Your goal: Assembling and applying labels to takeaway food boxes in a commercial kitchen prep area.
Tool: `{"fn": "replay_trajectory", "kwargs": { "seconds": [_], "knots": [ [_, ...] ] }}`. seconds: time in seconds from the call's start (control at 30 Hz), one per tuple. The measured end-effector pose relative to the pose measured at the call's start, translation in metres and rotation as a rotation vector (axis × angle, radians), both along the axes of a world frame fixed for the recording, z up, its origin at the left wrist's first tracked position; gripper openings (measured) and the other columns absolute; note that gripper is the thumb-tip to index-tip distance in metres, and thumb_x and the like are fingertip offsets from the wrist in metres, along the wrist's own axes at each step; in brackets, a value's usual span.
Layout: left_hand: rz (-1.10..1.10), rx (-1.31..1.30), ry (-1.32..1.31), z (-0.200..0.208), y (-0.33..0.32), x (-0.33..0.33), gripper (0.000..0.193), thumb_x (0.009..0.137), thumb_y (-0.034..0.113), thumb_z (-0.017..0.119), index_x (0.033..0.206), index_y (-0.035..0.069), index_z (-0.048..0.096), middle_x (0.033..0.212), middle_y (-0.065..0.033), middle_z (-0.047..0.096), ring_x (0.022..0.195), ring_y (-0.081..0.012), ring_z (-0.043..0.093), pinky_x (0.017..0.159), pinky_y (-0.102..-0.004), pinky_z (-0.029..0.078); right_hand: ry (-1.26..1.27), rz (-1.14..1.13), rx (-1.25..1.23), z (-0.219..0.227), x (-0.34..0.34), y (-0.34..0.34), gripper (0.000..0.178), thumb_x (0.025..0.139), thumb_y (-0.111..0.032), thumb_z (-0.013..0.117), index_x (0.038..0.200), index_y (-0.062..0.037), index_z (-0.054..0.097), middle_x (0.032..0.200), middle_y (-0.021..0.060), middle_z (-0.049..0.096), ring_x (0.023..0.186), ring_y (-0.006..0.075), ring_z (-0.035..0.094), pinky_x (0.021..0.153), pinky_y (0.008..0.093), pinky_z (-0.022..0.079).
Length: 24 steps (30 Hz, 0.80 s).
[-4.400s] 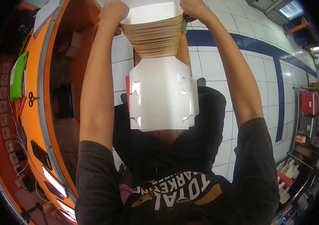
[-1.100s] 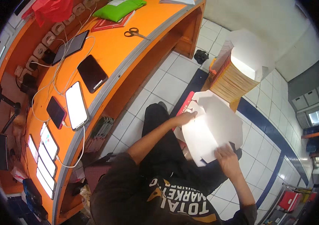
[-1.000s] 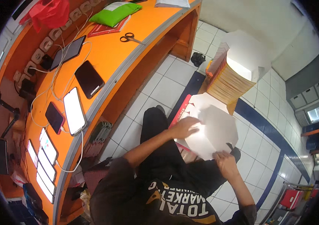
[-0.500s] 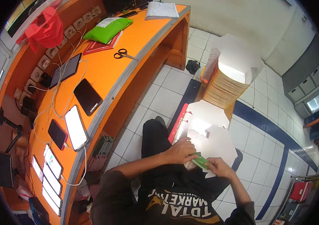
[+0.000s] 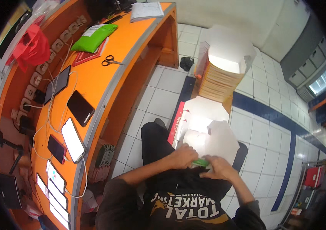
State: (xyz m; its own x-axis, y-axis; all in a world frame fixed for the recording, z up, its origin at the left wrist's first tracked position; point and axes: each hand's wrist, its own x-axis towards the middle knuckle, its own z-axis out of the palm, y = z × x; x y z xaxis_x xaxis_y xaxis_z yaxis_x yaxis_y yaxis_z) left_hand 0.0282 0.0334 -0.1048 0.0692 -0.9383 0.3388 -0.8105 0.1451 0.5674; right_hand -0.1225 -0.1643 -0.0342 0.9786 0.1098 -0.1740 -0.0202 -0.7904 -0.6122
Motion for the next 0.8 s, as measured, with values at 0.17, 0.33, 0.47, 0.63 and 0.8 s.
{"fn": "replay_trajectory", "kwargs": {
  "seconds": [0.17, 0.33, 0.47, 0.63, 0.8],
  "knots": [
    [0.128, -0.067, 0.040, 0.011, 0.006, 0.012, 0.001, 0.083, 0.008, 0.064, 0.083, 0.007, 0.063, 0.082, -0.0105, 0.060, 0.080, -0.0309, 0.060, 0.076, -0.0448, 0.044, 0.076, -0.067, -0.245, 0.005, -0.008, -0.018, 0.013, 0.080, -0.014, 0.072, 0.087, -0.0042, 0.067, 0.089, 0.0167, 0.066, 0.090, 0.0388, 0.063, 0.078, 0.0487, 0.052],
    [0.178, 0.087, 0.111, 0.038, -0.004, -0.001, 0.007, 0.085, 0.006, 0.073, 0.085, 0.005, 0.066, 0.079, -0.0075, 0.063, 0.074, -0.0256, 0.059, 0.080, -0.0395, 0.040, -0.024, -0.249, -0.110, 0.010, -0.005, -0.007, 0.013, 0.081, -0.013, 0.072, 0.078, -0.0028, 0.064, 0.078, 0.0169, 0.066, 0.076, 0.0394, 0.066, 0.069, 0.0490, 0.052],
    [0.113, 0.094, 0.024, 0.067, -0.020, -0.005, 0.007, 0.085, 0.006, 0.073, 0.085, 0.005, 0.066, 0.079, -0.0075, 0.063, 0.075, -0.0257, 0.060, 0.080, -0.0397, 0.040, -0.092, -0.170, -0.188, 0.023, 0.010, 0.002, 0.011, 0.078, -0.014, 0.071, 0.079, -0.0045, 0.065, 0.081, 0.0147, 0.068, 0.080, 0.0347, 0.068, 0.070, 0.0463, 0.054],
    [0.166, 0.021, -0.138, 0.108, -0.040, 0.009, 0.008, 0.082, 0.004, 0.073, 0.085, 0.005, 0.066, 0.078, -0.0077, 0.063, 0.075, -0.0270, 0.061, 0.079, -0.0414, 0.042, -0.242, -0.153, -0.177, 0.046, 0.033, -0.007, 0.017, 0.076, -0.013, 0.073, 0.089, -0.0057, 0.064, 0.088, 0.0107, 0.067, 0.086, 0.0320, 0.066, 0.072, 0.0428, 0.053],
    [0.343, -0.059, -0.145, 0.170, -0.057, 0.019, 0.014, 0.080, 0.013, 0.077, 0.087, 0.005, 0.067, 0.077, -0.0110, 0.065, 0.070, -0.0327, 0.063, 0.065, -0.0422, 0.045, -0.491, 0.033, -0.271, 0.083, 0.060, -0.034, 0.050, 0.066, -0.013, 0.079, 0.112, -0.0023, 0.061, 0.105, 0.0135, 0.066, 0.098, 0.0303, 0.066, 0.083, 0.0409, 0.055]
  ]
}}
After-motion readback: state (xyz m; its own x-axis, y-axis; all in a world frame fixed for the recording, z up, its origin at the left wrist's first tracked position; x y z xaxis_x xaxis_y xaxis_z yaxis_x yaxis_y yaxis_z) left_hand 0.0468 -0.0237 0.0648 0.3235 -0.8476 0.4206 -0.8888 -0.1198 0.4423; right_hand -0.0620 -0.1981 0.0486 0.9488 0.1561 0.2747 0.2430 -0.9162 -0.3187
